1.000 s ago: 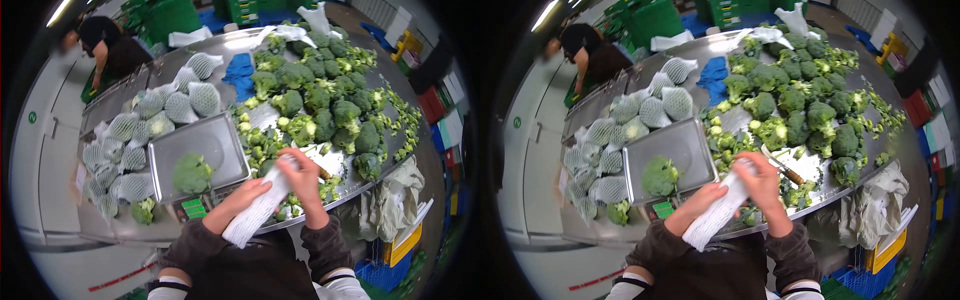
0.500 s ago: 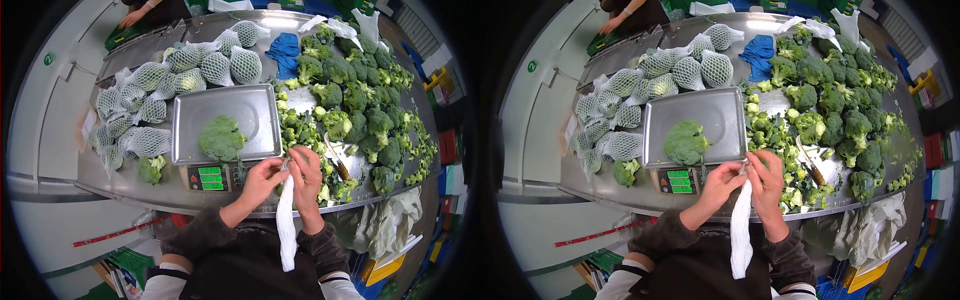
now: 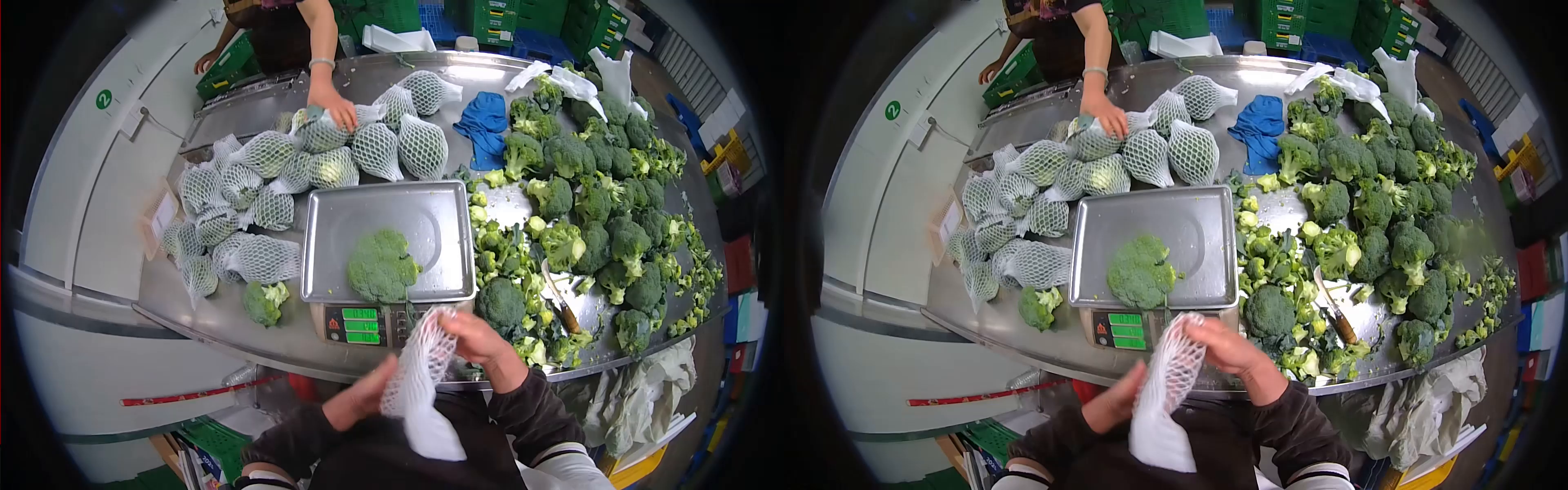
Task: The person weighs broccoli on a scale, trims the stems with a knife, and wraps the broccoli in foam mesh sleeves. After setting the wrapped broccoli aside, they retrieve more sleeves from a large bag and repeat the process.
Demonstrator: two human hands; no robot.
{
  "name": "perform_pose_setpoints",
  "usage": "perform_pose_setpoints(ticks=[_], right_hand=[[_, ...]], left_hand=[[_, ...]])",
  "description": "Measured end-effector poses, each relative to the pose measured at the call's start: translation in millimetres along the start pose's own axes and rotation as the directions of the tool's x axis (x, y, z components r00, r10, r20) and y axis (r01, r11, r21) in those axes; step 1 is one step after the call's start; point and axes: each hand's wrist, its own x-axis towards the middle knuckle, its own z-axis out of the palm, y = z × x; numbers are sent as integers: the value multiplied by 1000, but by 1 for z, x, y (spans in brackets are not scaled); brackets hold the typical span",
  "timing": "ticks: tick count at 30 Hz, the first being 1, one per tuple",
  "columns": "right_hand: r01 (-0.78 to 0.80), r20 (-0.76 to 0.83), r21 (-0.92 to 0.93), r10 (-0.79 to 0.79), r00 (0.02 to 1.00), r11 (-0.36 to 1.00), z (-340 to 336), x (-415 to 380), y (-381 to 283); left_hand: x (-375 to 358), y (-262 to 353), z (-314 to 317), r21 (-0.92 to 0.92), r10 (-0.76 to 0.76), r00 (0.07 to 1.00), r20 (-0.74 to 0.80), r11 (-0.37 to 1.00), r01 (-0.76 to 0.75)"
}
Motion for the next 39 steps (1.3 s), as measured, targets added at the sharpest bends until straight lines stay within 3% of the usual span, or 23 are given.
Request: perform_pose_setpoints(ticks=[1,3,4,5,6,8,9,11,12,14,15,17,21,23,25,27,28,29,31,33,35,36,39], right_hand=[[75,-44,126,-69,997,989,-2,5,-3],[-59,-73,203,75,995,977,5,10,-10],[-51,-73,199,67,995,979,7,10,-14],[-36,-98,-166,19,995,985,9,10,-18],[-26,-106,-508,-33,994,861,11,11,-21],[32,-195,-738,-258,946,674,7,25,-23],[16,-211,-905,-481,851,426,7,33,-24],[145,-179,-929,-757,629,340,8,60,-21],[119,-196,-943,-806,558,312,-1,77,-14],[90,-212,-954,-856,472,286,-3,93,-8],[173,-176,-943,-868,465,284,1,93,-9],[257,-135,-927,-882,451,273,18,83,-17],[375,118,-897,-688,716,236,80,22,-41],[460,276,-866,-576,769,199,91,10,-53],[151,52,-799,-183,982,583,93,3,-64],[-20,-39,-606,-4,999,795,78,3,-60],[19,-63,-225,-34,997,974,64,6,-46],[72,-89,191,-56,994,979,53,8,-35],[145,-115,326,-113,987,934,44,11,-13],[156,-204,540,-51,978,827,31,11,15],[130,-246,481,-9,969,867,27,13,28],[151,-312,416,-15,950,897,30,19,27],[222,-451,269,-81,889,937,27,52,25]], left_hand=[[9,-5,-5,-70,-49,940,336,995,77],[-2,18,-15,300,-14,988,151,953,-33],[3,30,-10,610,194,978,-71,784,-111],[15,40,-49,766,393,899,-192,633,-113],[5,61,-33,659,517,829,-215,703,-268],[21,77,-56,732,890,450,-72,354,-583],[34,86,-62,732,890,451,-65,350,-585],[55,105,-65,873,973,170,159,-58,-484],[59,110,-64,873,972,169,161,-60,-485],[65,118,-59,691,769,525,-364,601,-401],[66,119,-58,693,769,530,-357,599,-401],[69,123,-55,251,722,595,-354,686,-683],[21,125,4,234,763,622,178,581,-779],[9,121,30,344,672,693,260,606,-717],[2,106,44,460,558,759,337,605,-649],[-3,86,44,157,498,867,-36,859,-487],[-2,86,40,-156,263,950,166,959,-238],[0,88,39,-145,257,951,175,962,-233],[7,90,33,-164,88,995,-36,982,-93],[32,75,-25,-185,251,952,178,958,-218],[46,79,-55,151,471,838,275,840,-521],[45,86,-41,-141,398,808,434,916,-375],[74,120,-37,-127,487,751,446,865,-486]])
